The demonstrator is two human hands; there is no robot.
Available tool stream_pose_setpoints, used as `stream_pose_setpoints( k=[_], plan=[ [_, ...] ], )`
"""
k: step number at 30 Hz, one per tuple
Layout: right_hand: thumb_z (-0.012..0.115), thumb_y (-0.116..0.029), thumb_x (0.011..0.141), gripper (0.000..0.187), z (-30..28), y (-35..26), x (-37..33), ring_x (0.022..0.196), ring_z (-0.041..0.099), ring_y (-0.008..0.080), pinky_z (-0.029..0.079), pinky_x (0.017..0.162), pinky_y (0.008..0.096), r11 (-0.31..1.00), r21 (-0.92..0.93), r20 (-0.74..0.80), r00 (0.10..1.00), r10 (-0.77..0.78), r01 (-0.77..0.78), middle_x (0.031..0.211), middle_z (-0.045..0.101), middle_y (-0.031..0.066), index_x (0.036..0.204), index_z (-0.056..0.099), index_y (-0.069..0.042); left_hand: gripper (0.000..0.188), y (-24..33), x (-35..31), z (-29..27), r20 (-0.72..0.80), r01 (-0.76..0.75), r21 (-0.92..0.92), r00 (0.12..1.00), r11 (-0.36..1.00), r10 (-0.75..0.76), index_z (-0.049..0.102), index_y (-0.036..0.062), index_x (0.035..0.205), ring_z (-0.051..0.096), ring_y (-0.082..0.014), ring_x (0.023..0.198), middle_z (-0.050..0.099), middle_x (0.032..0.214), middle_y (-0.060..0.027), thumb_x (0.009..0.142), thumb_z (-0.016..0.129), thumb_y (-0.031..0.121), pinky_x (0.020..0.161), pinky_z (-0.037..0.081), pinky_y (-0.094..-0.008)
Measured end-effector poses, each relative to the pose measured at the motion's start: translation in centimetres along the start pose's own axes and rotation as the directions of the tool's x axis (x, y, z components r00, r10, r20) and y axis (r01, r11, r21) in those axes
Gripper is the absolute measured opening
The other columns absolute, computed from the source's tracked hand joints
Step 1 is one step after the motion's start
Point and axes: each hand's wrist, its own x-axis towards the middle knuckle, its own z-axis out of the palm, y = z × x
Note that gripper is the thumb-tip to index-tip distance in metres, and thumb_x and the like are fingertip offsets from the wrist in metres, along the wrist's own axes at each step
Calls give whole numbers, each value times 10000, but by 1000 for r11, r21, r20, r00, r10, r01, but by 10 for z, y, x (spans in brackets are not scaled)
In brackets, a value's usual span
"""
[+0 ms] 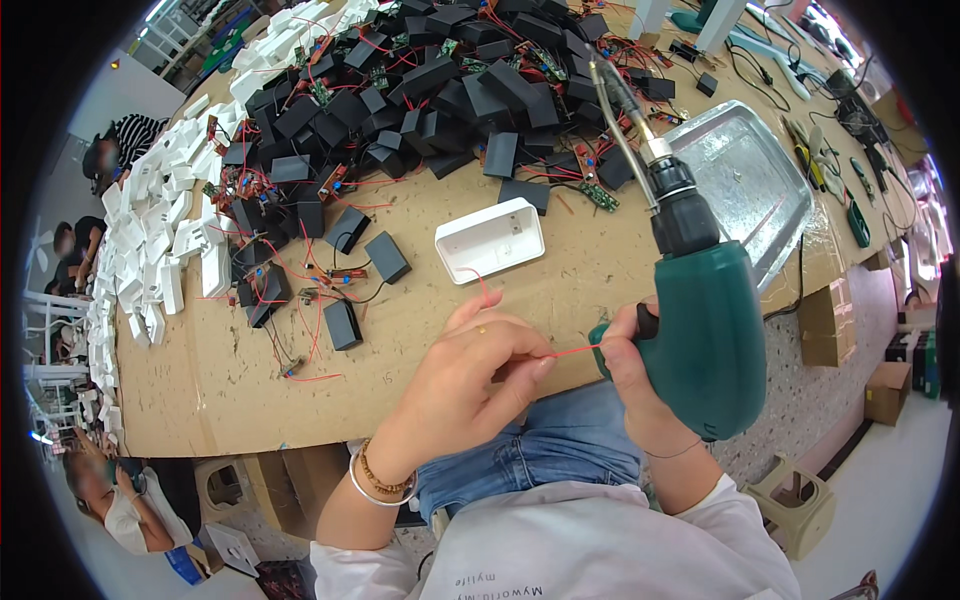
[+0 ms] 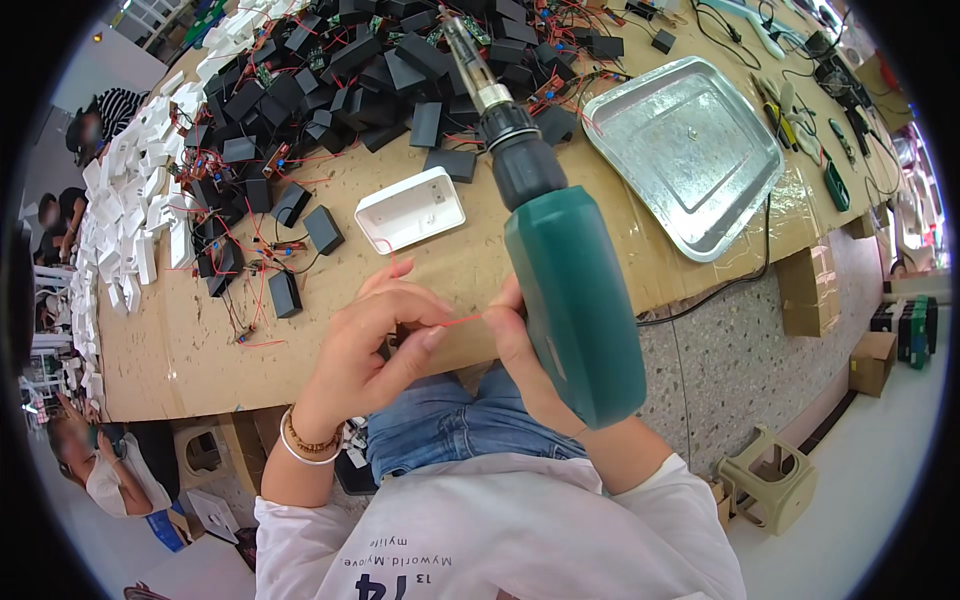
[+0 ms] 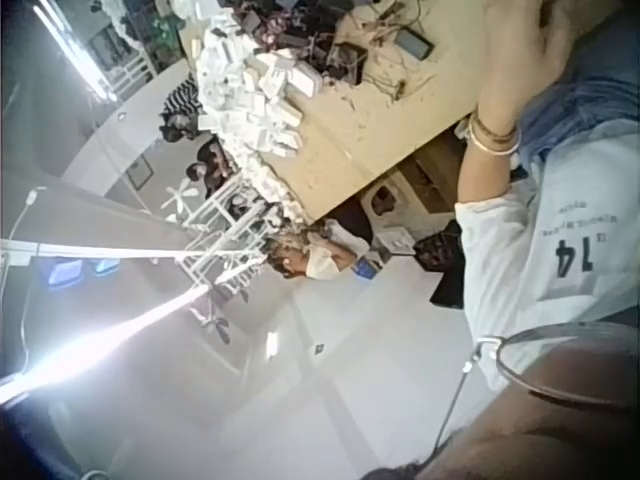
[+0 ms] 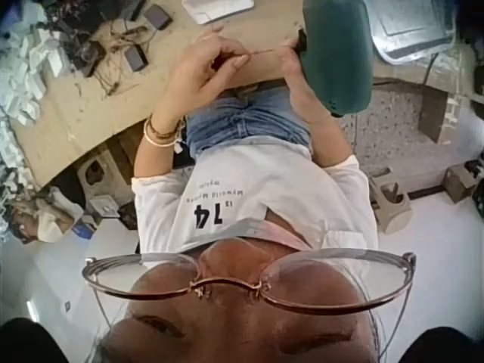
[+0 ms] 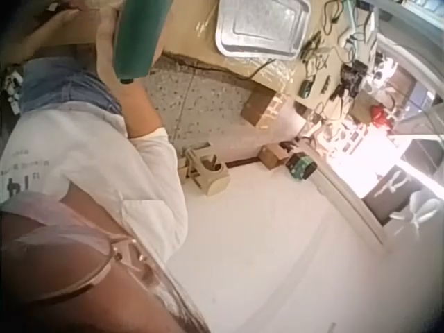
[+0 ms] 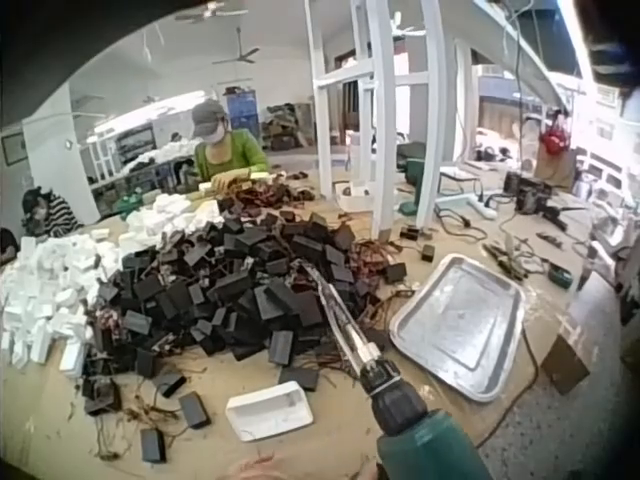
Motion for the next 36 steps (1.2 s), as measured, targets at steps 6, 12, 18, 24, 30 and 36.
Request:
stream_pose_setpoints(
  k=[6,12,18,24,30,36],
  plan=[
    [601,-26,886,40,9,2,-5,721,525,99,435,645,260,887,-460,-109,989,-97,36,819,562,11,906,571,-42,107,-4,2,1,-301,224,485,950,845,-79,641,44,833,592,-233,615,619,832,-76,823,710,126,548,471,-331],
    [585,-28,911,87,5,0,-3,752,507,77,440,668,235,999,-35,-120,993,4,-8,880,552,11,986,546,-47,190,-38,22,9,-308,319,685,941,655,-137,570,29,776,603,-271,545,615,1134,-142,840,688,165,517,495,-355],
    [585,-25,908,86,1,-2,-5,754,507,82,443,679,242,998,13,-127,990,60,-59,877,553,13,984,552,-46,190,-49,28,14,-264,342,695,939,632,-218,554,25,779,627,-287,559,588,1235,-186,860,647,169,531,524,-363],
    [594,-15,898,81,-4,5,-7,746,519,90,451,678,247,996,-57,-106,993,57,-63,875,565,22,969,561,-36,209,-42,22,14,-281,338,644,939,686,-199,549,30,741,638,-285,584,578,1228,-217,849,664,168,519,522,-365],
    [604,14,881,99,-9,2,-15,750,536,99,452,680,247,995,-21,-117,989,90,-93,862,570,29,958,563,-32,238,-34,17,16,-279,310,646,947,697,-162,551,29,718,637,-288,566,570,1240,-227,849,674,186,495,521,-363],
    [609,26,873,111,-8,1,-20,736,527,105,443,659,252,996,-30,-104,991,86,-89,853,567,33,959,562,-28,230,-41,17,20,-325,369,580,922,726,-209,553,37,736,639,-290,536,560,1266,-237,854,672,196,462,518,-357]
  ],
)
